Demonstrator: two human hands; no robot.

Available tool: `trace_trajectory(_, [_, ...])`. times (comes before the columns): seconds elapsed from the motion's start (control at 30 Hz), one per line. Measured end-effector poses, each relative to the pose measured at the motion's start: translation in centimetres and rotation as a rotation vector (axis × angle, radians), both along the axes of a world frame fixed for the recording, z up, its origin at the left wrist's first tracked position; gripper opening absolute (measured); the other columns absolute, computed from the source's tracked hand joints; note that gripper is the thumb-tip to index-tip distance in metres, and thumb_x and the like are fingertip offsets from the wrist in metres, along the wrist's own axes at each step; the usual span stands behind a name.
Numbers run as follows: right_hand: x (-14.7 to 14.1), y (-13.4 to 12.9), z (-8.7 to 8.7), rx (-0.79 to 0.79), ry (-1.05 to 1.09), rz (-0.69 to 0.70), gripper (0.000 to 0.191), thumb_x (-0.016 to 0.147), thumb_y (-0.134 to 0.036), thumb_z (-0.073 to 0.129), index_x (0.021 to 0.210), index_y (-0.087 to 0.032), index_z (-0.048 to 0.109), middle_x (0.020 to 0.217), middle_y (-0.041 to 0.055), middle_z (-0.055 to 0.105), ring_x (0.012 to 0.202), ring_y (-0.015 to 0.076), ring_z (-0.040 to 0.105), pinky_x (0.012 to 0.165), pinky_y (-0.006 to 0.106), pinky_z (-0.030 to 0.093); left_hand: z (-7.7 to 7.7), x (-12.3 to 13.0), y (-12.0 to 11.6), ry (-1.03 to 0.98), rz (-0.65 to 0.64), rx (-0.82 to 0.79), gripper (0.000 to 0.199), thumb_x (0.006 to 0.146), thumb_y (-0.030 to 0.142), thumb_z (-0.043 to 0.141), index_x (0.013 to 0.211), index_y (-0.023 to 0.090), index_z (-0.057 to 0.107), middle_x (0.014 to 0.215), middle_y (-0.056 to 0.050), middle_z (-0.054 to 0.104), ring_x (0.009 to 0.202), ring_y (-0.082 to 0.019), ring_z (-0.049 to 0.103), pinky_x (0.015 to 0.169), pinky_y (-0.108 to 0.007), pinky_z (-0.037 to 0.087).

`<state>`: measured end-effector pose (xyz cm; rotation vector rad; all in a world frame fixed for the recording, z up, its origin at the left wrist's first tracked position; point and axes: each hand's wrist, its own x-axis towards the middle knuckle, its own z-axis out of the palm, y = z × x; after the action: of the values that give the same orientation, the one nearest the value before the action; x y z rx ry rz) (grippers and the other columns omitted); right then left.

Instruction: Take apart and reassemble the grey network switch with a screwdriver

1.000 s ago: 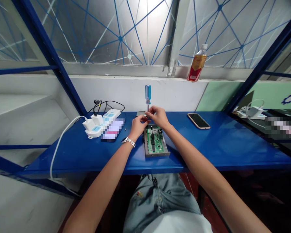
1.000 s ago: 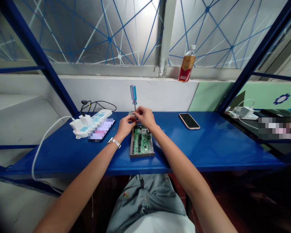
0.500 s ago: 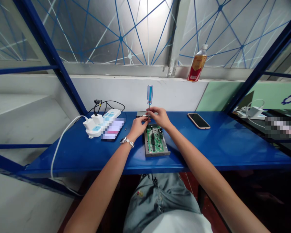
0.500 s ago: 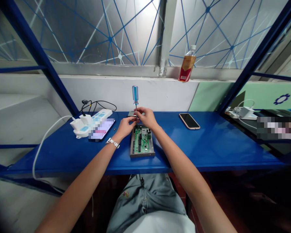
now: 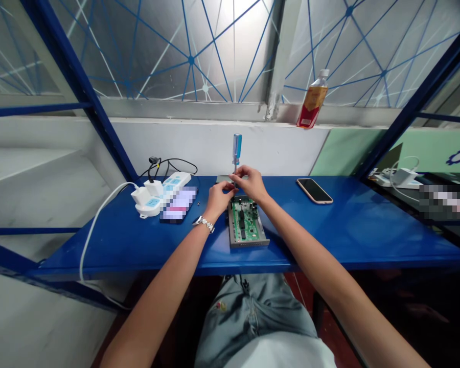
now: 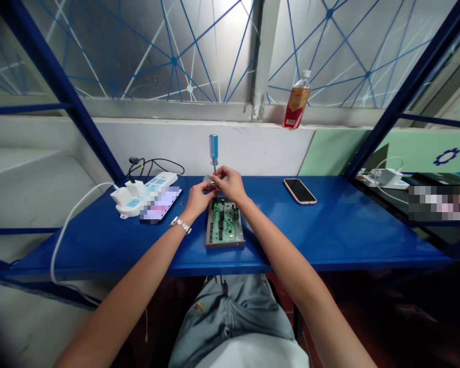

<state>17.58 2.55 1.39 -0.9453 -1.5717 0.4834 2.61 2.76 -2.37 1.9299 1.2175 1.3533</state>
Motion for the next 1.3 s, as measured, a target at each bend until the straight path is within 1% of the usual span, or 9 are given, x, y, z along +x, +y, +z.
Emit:
trace_trajectory(0.13, [0.5, 0.0, 0.2, -0.011, -0.073, 0.115, 0.029, 0.086, -0.04, 0.065, 0.103, -0.017, 0.071, 0.092, 0.0064, 0.076, 0.088, 0.0208, 0.068, 0.087, 0.036, 0.053, 0.1, -0.3, 0.0, 0.037, -0.047, -0.009, 0.009, 0.084, 0.023, 0.073, 0.087, 0.017, 0.078, 0.096, -0.01, 0.081, 0.092, -0.027, 0.075, 0.09, -0.038, 0.055])
trace_trajectory(0.23, [0.9, -0.1, 0.3, -0.108, -0.078, 0.212, 0.034, 0.087, -0.04, 0.062, 0.107, -0.015, 0.072, 0.101, 0.0107, 0.078, 0.09, 0.0225, 0.071, 0.082, 0.036, 0.056, 0.1, -0.4, 0.0, 0.051, -0.077, -0.002, 0.013, 0.085, 0.021, 0.071, 0.093, 0.016, 0.08, 0.1, -0.01, 0.081, 0.096, -0.028, 0.075, 0.093, -0.038, 0.055])
trace_trajectory(0.37, [1.1, -0.2, 0.4, -0.169, -0.06, 0.262, 0.034, 0.087, -0.04, 0.062, 0.107, -0.015, 0.073, 0.099, 0.0098, 0.079, 0.079, 0.019, 0.071, 0.073, 0.033, 0.057, 0.3, -0.6, -0.1, 0.055, -0.125, -0.01, 0.017, 0.087, 0.016, 0.066, 0.095, 0.018, 0.081, 0.106, -0.008, 0.081, 0.102, -0.027, 0.075, 0.098, -0.037, 0.054])
trace_trajectory(0.43, [1.1, -0.1, 0.3, -0.164, -0.064, 0.247, 0.032, 0.087, -0.04, 0.063, 0.105, -0.015, 0.074, 0.095, 0.0087, 0.079, 0.075, 0.018, 0.07, 0.072, 0.032, 0.057, 0.4, -0.6, -0.2, 0.052, -0.147, -0.009, 0.02, 0.088, 0.014, 0.063, 0.096, 0.018, 0.08, 0.106, -0.008, 0.081, 0.104, -0.026, 0.075, 0.1, -0.037, 0.054])
trace_trajectory(0.5, [1.2, 0.0, 0.2, -0.135, -0.07, 0.206, 0.029, 0.086, -0.039, 0.064, 0.102, -0.016, 0.074, 0.092, 0.0083, 0.079, 0.078, 0.0194, 0.071, 0.074, 0.033, 0.057, 0.4, -0.5, -0.3, 0.049, -0.145, 0.0, 0.018, 0.088, 0.016, 0.064, 0.098, 0.018, 0.079, 0.107, -0.009, 0.081, 0.104, -0.026, 0.075, 0.099, -0.037, 0.054])
trace_trajectory(0.63, [1.0, 0.1, 0.1, -0.091, -0.077, 0.135, 0.023, 0.084, -0.037, 0.067, 0.092, -0.017, 0.075, 0.086, 0.0073, 0.078, 0.083, 0.0217, 0.072, 0.081, 0.036, 0.056, 0.3, -0.3, -0.4, 0.084, -0.039, 0.009, 0.018, 0.083, 0.025, 0.075, 0.099, 0.017, 0.075, 0.102, -0.011, 0.08, 0.097, -0.026, 0.074, 0.092, -0.036, 0.056])
trace_trajectory(0.8, [0.6, 0.2, 0.1, -0.079, -0.046, 0.058, 0.02, 0.08, -0.036, 0.071, 0.083, -0.016, 0.075, 0.077, 0.0049, 0.076, 0.076, 0.0196, 0.068, 0.077, 0.033, 0.052, 0.1, -0.2, -0.4, 0.074, 0.026, -0.008, 0.013, 0.079, 0.025, 0.079, 0.088, 0.017, 0.072, 0.089, -0.008, 0.078, 0.086, -0.023, 0.073, 0.084, -0.033, 0.056])
trace_trajectory(1.0, [0.3, 0.1, 0.1, -0.062, 0.007, -0.005, 0.022, 0.077, -0.038, 0.074, 0.074, -0.017, 0.071, 0.067, 0.0019, 0.069, 0.064, 0.0154, 0.059, 0.065, 0.028, 0.046, 0.3, -0.1, -0.4, 0.029, -0.004, -0.049, 0.007, 0.081, 0.024, 0.076, 0.082, 0.017, 0.074, 0.086, -0.008, 0.08, 0.082, -0.022, 0.075, 0.083, -0.033, 0.056])
trace_trajectory(1.3, [-0.4, -0.1, 0.1, -0.054, -0.026, -0.069, 0.031, 0.078, -0.044, 0.074, 0.067, -0.02, 0.059, 0.062, -0.0009, 0.062, 0.061, 0.0146, 0.054, 0.063, 0.029, 0.045, 0.3, -0.4, -0.3, 0.107, -0.04, 0.008, 0.01, 0.085, 0.02, 0.071, 0.089, 0.017, 0.079, 0.094, -0.01, 0.081, 0.091, -0.025, 0.076, 0.089, -0.036, 0.057])
